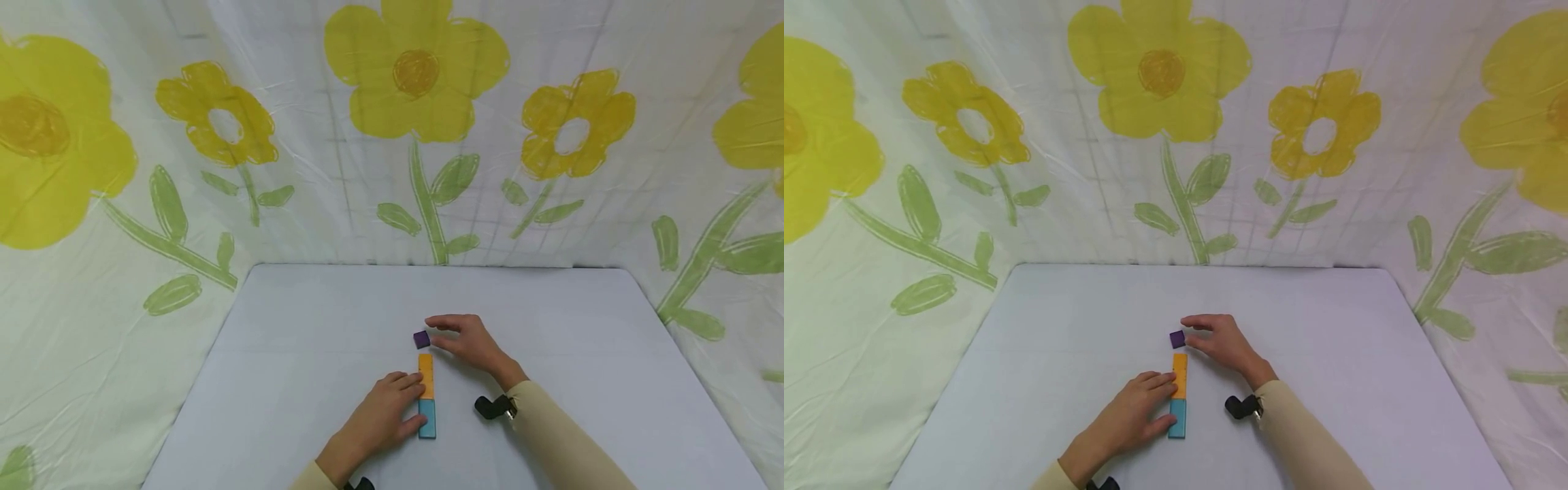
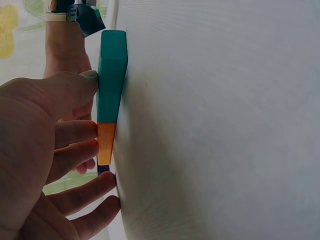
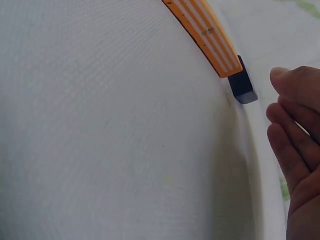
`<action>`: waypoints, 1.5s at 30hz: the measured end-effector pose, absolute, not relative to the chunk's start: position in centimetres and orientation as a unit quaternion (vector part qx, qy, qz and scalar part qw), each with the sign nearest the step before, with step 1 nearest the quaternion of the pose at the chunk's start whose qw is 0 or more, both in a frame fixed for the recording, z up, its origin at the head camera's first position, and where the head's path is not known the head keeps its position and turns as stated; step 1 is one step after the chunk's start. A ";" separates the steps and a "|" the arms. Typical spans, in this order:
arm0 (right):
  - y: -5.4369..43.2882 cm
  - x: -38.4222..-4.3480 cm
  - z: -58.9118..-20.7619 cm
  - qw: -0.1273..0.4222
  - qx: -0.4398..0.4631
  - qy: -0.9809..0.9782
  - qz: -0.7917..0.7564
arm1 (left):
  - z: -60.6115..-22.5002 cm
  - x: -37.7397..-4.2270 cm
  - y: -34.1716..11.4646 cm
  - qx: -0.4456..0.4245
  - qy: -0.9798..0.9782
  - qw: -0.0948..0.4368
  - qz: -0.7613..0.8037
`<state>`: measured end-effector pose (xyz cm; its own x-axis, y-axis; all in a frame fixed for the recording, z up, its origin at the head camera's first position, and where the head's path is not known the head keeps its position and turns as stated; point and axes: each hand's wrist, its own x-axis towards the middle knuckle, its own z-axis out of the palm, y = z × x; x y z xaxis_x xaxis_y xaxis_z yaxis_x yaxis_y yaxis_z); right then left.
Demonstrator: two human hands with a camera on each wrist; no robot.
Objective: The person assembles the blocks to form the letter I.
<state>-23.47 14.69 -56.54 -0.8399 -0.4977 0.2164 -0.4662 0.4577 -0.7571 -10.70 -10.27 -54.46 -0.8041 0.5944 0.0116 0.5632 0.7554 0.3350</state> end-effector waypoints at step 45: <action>13.8 -22.8 -57.3 -0.014 -0.262 0.866 -0.426 | -54.8 -10.8 -10.1 0.314 0.934 0.021 0.167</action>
